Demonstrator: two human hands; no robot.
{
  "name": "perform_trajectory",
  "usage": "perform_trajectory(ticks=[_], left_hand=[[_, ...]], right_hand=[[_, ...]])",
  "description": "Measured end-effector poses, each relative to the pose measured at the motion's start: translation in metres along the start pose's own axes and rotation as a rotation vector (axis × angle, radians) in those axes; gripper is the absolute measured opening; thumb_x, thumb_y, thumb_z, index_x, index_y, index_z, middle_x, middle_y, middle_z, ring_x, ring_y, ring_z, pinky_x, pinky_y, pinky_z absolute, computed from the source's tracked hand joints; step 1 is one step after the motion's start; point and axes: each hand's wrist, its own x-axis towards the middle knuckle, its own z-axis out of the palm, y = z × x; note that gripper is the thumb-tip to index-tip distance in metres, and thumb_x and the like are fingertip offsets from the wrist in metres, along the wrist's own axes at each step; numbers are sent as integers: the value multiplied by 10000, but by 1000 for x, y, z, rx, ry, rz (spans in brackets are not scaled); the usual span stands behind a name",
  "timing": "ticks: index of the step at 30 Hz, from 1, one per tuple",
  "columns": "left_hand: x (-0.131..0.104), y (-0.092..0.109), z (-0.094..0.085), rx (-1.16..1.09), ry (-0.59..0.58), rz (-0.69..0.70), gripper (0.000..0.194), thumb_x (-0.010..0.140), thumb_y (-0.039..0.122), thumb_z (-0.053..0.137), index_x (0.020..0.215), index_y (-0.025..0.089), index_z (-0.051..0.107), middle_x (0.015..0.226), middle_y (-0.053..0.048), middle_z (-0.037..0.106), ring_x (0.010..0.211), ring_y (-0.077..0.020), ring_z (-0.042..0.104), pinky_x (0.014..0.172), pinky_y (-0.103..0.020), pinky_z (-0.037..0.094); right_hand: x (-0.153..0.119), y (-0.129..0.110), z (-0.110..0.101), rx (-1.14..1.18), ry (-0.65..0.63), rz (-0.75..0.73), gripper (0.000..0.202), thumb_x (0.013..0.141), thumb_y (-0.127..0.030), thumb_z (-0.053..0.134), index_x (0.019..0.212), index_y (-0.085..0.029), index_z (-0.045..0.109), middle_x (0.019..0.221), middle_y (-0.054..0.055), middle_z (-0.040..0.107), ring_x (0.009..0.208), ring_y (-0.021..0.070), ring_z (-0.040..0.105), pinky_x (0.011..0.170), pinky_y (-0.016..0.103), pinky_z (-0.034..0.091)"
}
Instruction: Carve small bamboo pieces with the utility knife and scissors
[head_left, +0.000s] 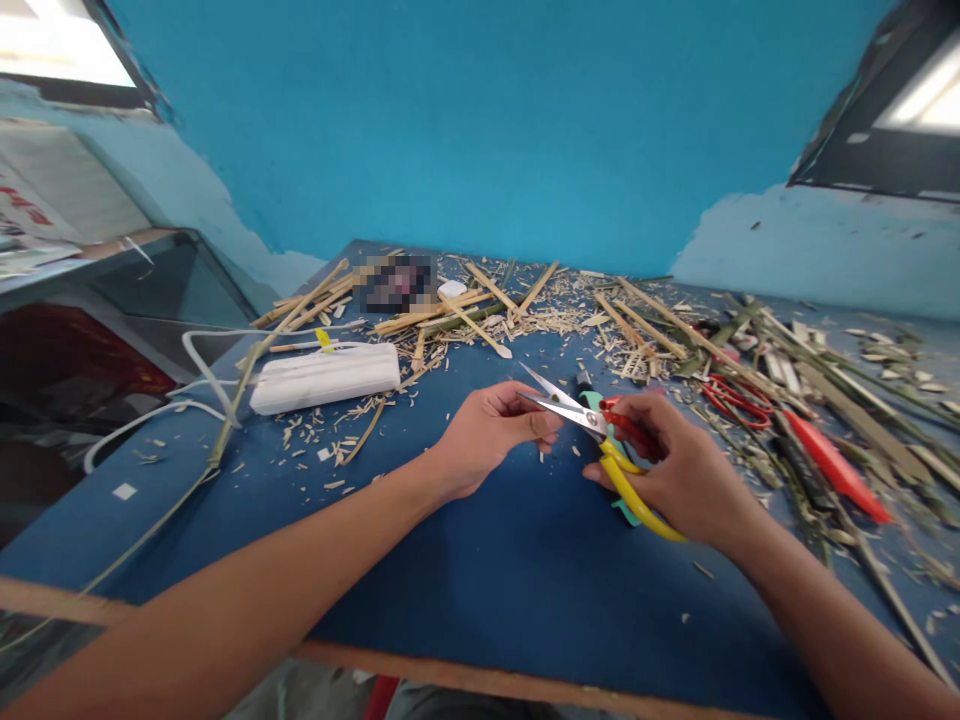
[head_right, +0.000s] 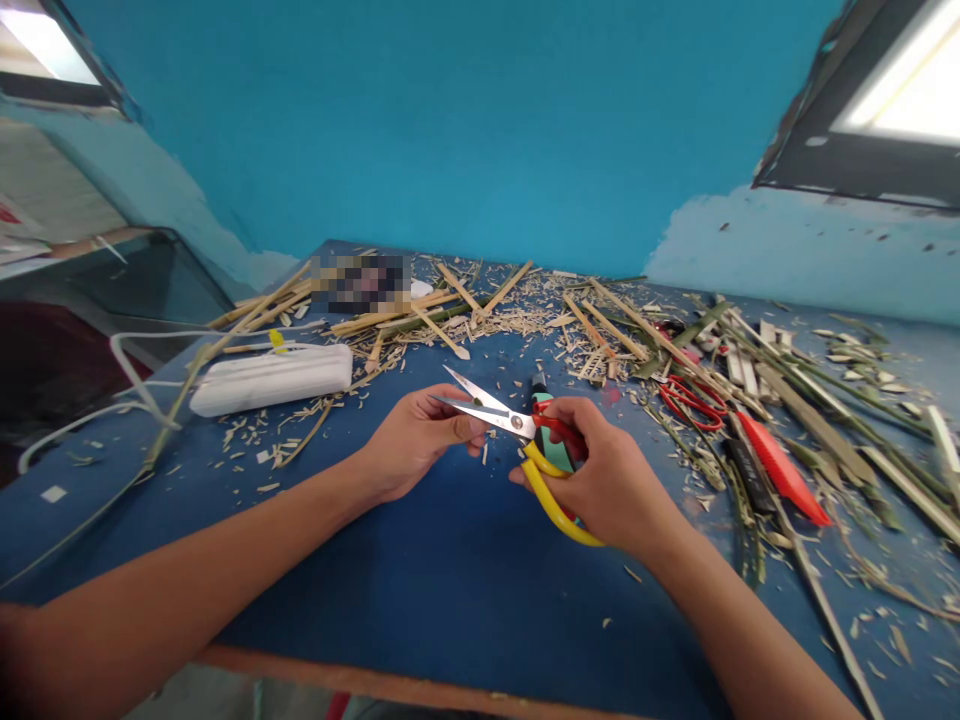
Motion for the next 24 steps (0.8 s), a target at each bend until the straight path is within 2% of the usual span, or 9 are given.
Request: perform_trajectory(ticks=[3,9,12,17,24], left_hand=[[0,1,1,20,27,15,239,605,217,748,770,130,599,597,7,626,539,-104,576,573,-256,463],[-2,8,2,179,38,73,102,625,92,669,687,129,597,565,31,600,540,-86,558,589,-220,448],[-2,7,2,193,55,85,101,631,127,679,693,133,600,572,28,600,542,-92,557,586,-225,448],[-2,0,4,186,126,71,226,624,237,729,788,148,600,599,16,624,568,-117,585,613,-252,458],[-2,1,3,172,87,49,157,644,217,719,743,143,622,621,10,624,600,-108,580,628,-229,447]], right_hand=[[1,-2,2,-76,23,-51,563,616,-477,712,1040,-219,447,936,79,603,764,203,575,680,321,475],[-2,-9,6,-129,17,-123,567,661,-457,680,1085,-218,390,1044,92,532,874,212,534,779,340,446],[-2,-8,9,-102,20,-109,583,672,-448,670,1121,-217,380,1090,105,516,946,234,527,831,371,429],[-1,-3,15,-147,158,-157,628,637,-450,689,1125,-211,376,1101,121,497,975,268,500,846,421,411],[-2,-5,16,-113,100,-160,656,650,-432,696,1166,-209,358,1165,128,468,1032,263,490,898,411,399]])
